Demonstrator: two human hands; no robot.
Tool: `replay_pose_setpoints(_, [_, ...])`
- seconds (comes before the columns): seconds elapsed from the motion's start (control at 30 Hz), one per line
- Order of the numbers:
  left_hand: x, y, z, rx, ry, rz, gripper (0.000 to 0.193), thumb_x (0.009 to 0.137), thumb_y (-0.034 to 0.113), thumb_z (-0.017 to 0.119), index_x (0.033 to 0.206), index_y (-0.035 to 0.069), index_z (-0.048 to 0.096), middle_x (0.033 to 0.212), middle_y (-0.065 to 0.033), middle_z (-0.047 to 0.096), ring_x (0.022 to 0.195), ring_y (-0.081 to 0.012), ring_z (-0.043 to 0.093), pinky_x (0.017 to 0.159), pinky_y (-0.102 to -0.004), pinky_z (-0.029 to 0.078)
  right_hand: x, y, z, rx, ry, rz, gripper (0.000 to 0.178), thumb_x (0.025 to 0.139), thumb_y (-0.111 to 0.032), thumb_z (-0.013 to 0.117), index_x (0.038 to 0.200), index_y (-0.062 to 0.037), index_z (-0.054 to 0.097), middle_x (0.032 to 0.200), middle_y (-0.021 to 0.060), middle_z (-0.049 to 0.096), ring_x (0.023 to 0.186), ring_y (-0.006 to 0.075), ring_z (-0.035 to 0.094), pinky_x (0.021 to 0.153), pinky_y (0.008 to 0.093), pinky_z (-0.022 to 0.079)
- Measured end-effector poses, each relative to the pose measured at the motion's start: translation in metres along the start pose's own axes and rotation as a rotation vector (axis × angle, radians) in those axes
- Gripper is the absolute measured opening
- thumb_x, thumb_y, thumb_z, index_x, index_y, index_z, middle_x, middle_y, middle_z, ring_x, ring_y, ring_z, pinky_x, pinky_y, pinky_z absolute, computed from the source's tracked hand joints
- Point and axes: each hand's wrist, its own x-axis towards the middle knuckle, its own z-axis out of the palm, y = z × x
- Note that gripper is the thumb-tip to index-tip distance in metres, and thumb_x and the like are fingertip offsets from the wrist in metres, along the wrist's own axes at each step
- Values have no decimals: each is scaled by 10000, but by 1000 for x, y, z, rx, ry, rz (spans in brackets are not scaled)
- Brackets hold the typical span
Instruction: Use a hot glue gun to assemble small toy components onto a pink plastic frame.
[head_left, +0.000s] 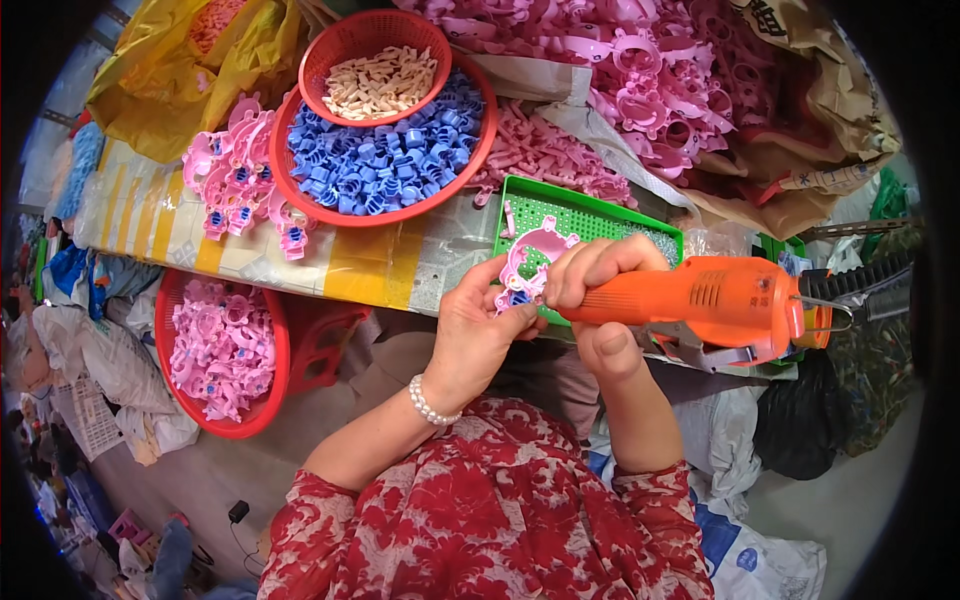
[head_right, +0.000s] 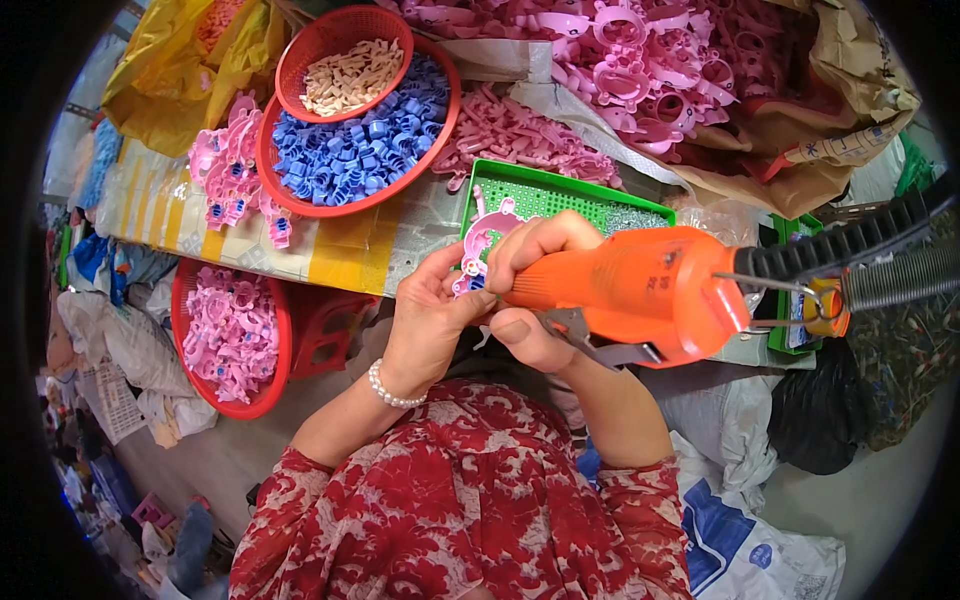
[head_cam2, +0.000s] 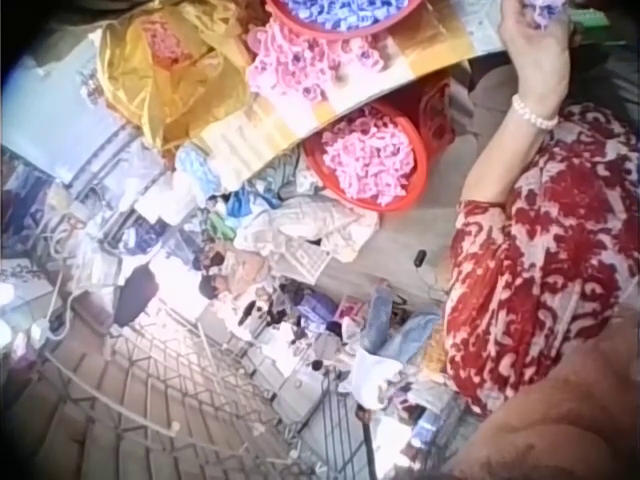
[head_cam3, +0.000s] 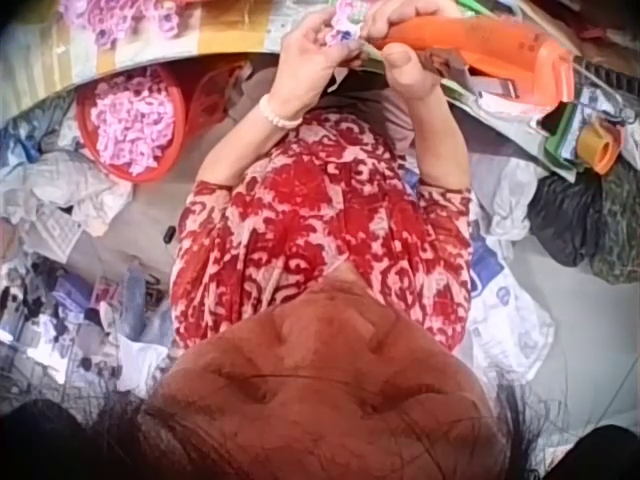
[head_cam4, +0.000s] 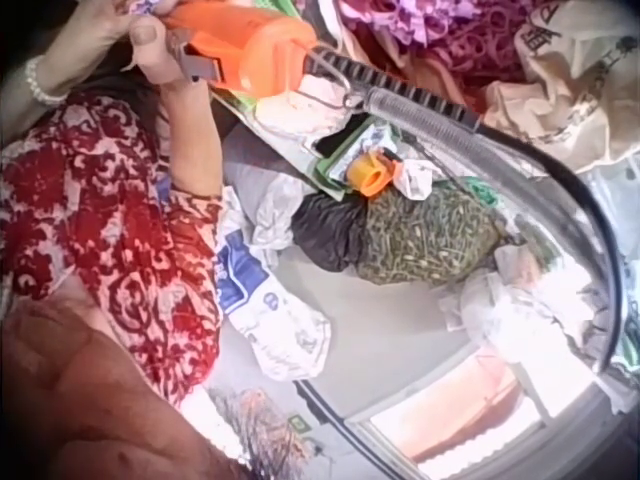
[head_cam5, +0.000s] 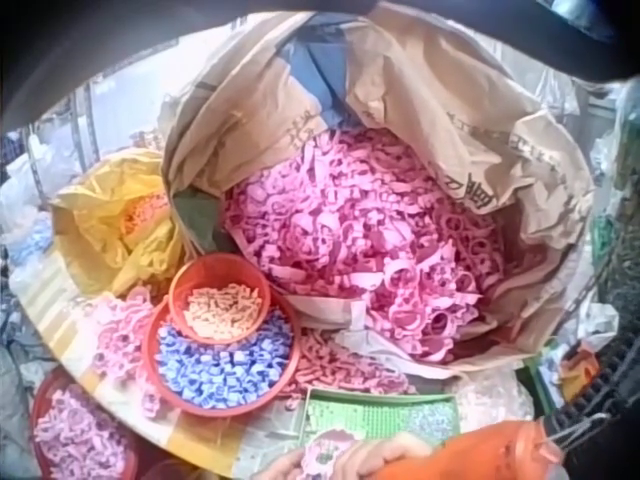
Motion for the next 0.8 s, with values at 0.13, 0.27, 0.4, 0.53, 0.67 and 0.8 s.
replay_pose_setpoints(0.13, [1,-1,-3,-7,-29,-1,482,842,-54,598,1289,-30,420,917,-81,647,735,-131,646,629,-223,539,-2,1,0,-10,-24,13,577,721,-471,764,893,-57,401,739,73,521,689,185,530,657,310,479])
replay_pose_setpoints(0.27, [3,-1,-4,28,-50,-29,498,842,-51,599,1302,-22,410,925,-83,644,727,-131,646,627,-222,538,-2,2,-2,5,-36,-18,576,725,-472,764,894,-55,404,739,71,525,686,184,531,656,309,481])
replay_pose_setpoints(0.4, [3,2,-7,20,-75,-40,483,842,-56,593,1287,-11,412,927,-88,641,737,-131,647,631,-226,539,0,-7,-5,2,-42,-65,588,729,-498,754,905,-55,410,742,67,531,682,187,532,643,307,474])
replay_pose_setpoints(0.53, [2,5,-12,-11,-64,7,467,843,-64,583,1271,1,408,971,-96,632,784,-140,648,659,-227,541,0,-27,-23,14,-12,-166,567,755,-483,734,942,-56,413,758,70,524,683,195,524,631,308,459])
replay_pose_setpoints(0.67, [2,9,-19,-54,-56,59,458,852,-25,585,1269,4,397,1049,-105,618,827,-165,664,712,-248,558,-1,-4,-52,3,87,-117,519,780,-434,720,955,-54,413,757,75,510,670,184,507,627,308,456])
replay_pose_setpoints(0.8, [3,10,-21,-226,-134,4,365,897,75,557,1234,5,435,1030,-101,625,822,-163,665,707,-250,558,-6,22,-66,-102,163,-76,506,776,-421,720,955,-60,414,756,66,506,670,173,504,627,304,453])
